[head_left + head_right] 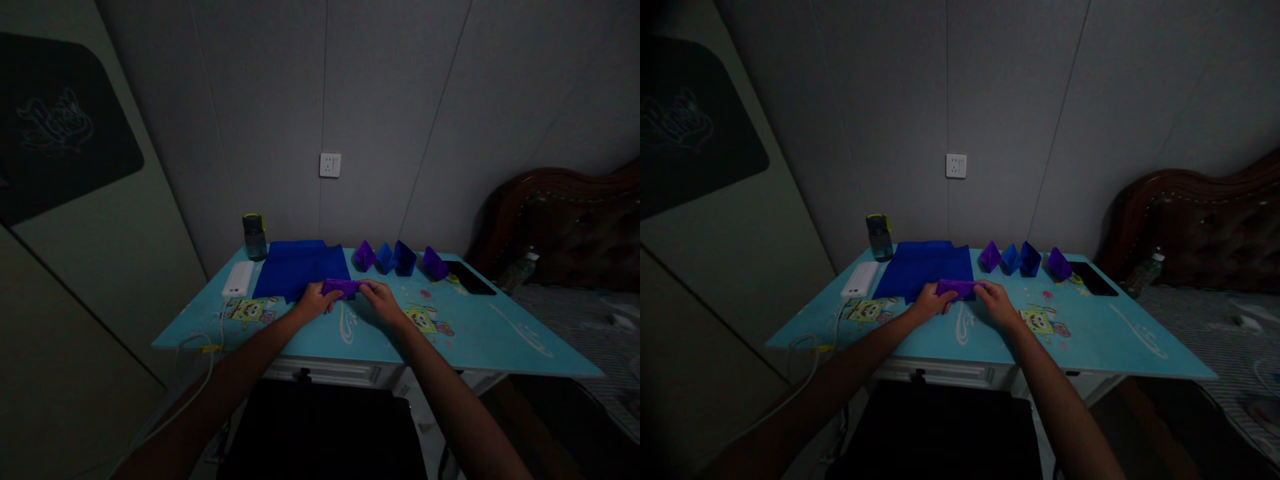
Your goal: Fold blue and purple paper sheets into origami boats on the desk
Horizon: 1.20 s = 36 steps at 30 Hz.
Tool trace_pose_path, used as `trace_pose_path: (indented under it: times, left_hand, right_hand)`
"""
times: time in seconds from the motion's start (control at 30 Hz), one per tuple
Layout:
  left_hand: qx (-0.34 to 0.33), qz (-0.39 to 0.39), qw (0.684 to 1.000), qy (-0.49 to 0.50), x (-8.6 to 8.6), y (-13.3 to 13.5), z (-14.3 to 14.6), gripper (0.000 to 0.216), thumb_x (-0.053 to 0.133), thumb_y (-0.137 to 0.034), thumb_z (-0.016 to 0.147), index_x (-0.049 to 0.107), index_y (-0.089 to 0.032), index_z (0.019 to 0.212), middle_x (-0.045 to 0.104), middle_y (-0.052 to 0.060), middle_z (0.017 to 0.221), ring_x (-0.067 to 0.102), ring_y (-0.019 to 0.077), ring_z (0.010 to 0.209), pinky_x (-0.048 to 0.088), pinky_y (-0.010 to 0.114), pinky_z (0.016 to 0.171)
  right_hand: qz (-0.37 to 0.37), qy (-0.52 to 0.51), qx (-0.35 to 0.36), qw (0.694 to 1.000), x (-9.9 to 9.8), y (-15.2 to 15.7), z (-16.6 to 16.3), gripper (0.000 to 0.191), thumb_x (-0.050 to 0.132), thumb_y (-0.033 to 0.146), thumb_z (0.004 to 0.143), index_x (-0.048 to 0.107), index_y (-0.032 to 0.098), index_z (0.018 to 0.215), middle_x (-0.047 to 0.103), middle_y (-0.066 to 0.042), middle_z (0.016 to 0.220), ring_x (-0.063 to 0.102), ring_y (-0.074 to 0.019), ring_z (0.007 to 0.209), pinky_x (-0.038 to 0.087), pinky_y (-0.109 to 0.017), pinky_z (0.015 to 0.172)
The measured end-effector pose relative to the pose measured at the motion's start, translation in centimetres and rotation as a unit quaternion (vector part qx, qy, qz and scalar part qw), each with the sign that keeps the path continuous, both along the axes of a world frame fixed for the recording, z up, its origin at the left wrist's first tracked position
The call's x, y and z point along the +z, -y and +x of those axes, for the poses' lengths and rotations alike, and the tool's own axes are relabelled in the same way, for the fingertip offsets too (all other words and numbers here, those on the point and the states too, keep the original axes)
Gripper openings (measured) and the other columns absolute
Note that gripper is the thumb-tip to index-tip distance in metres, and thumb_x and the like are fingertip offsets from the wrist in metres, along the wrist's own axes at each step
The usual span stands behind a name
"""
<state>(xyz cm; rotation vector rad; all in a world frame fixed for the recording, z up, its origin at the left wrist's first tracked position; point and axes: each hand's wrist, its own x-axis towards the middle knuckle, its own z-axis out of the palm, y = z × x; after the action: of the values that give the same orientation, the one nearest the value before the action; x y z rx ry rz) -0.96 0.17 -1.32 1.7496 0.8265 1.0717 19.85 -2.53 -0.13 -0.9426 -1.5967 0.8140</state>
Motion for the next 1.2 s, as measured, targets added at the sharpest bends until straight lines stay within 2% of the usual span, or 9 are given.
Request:
trace_pose_path:
  times: [0.13,0.27,0.5,0.63,0.77,0.87,1.0,1.1,1.2]
  left_hand:
    - [-0.004,-0.007,1.0,0.007,0.0,0.1,0.1,0.04,0.064,-0.051,0.078,0.066,-0.011,0.082,0.052,-0.005,0.041,0.044,0.0071,0.032,0.034,0.018,0.038]
    - [-0.018,-0.042,0.998,0.042,0.2,0.3,0.3,0.046,0.065,-0.055,0.076,0.063,-0.01,0.086,0.068,0.004,0.059,0.047,0.0071,0.032,0.032,0.018,0.033]
    - [-0.07,-0.084,0.988,0.106,3.1,-0.3,1.1,0.057,0.064,-0.061,0.074,0.059,-0.008,0.094,0.072,0.01,0.067,0.054,0.011,0.032,0.033,0.019,0.03]
    - [-0.07,-0.093,0.984,0.131,4.0,-1.7,1.9,0.059,0.064,-0.063,0.074,0.057,-0.009,0.095,0.072,0.01,0.069,0.054,0.0115,0.031,0.034,0.019,0.029]
    - [-0.03,-0.118,0.981,0.149,2.9,-2.4,2.1,0.065,0.063,-0.068,0.072,0.053,-0.011,0.101,0.068,0.003,0.059,0.048,0.0094,0.026,0.029,0.018,0.028]
    - [-0.003,-0.108,0.981,0.16,2.2,-2.0,2.2,0.067,0.058,-0.07,0.074,0.048,-0.014,0.109,0.066,0.0,0.057,0.046,0.008,0.025,0.026,0.016,0.027]
    - [-0.004,-0.088,0.974,0.211,2.3,-1.1,2.6,0.07,0.048,-0.07,0.081,0.039,-0.018,0.126,0.057,-0.007,0.051,0.045,0.0083,0.025,0.027,0.014,0.027]
    - [-0.016,-0.085,0.973,0.215,2.6,-0.5,2.9,0.07,0.039,-0.068,0.087,0.026,-0.024,0.14,0.055,-0.008,0.051,0.046,0.0097,0.026,0.031,0.016,0.028]
    - [0.023,-0.063,0.978,0.2,2.5,-0.3,2.9,0.068,0.036,-0.064,0.09,0.02,-0.027,0.145,0.06,-0.004,0.063,0.044,0.0082,0.028,0.035,0.019,0.031]
  right_hand:
    - [0.011,0.014,-0.012,1.0,0.0,0.0,0.0,0.038,0.059,0.055,0.083,0.07,0.019,0.075,0.066,-0.002,0.071,0.057,-0.0173,0.067,0.047,-0.028,0.067]
    - [0.004,-0.004,-0.002,1.0,0.1,0.0,-0.3,0.042,0.059,0.059,0.083,0.069,0.018,0.076,0.067,-0.002,0.071,0.059,-0.0179,0.066,0.048,-0.029,0.067]
    - [0.019,0.024,0.042,0.999,2.1,-1.6,-1.1,0.061,0.041,0.069,0.087,0.058,0.019,0.058,0.06,-0.002,0.054,0.057,-0.0158,0.055,0.045,-0.028,0.059]
    - [0.031,0.015,-0.009,0.999,3.7,-2.4,-1.9,0.066,0.032,0.068,0.091,0.049,0.022,0.047,0.049,0.0,0.041,0.048,-0.0132,0.043,0.039,-0.026,0.049]
    - [0.007,0.031,-0.064,0.997,3.0,-2.8,-2.7,0.068,0.03,0.069,0.09,0.045,0.022,0.043,0.042,0.001,0.035,0.041,-0.0118,0.037,0.032,-0.026,0.042]
    - [0.003,-0.001,-0.08,0.997,1.3,-3.0,-3.3,0.064,0.029,0.07,0.09,0.044,0.022,0.05,0.041,0.002,0.039,0.039,-0.0119,0.038,0.03,-0.026,0.04]
    - [0.093,0.051,-0.063,0.992,-0.4,-2.7,-3.9,0.043,0.045,0.059,0.09,0.056,0.019,0.078,0.055,0.001,0.061,0.05,-0.0134,0.054,0.04,-0.025,0.051]
    - [0.144,0.108,-0.075,0.981,-0.6,-2.2,-4.1,0.032,0.047,0.047,0.093,0.056,0.017,0.095,0.058,-0.001,0.071,0.053,-0.0146,0.06,0.044,-0.026,0.058]
    - [0.194,0.135,-0.105,0.966,-0.3,-1.6,-4.4,0.027,0.044,0.039,0.096,0.058,0.017,0.102,0.063,-0.005,0.082,0.058,-0.0175,0.071,0.048,-0.03,0.068]
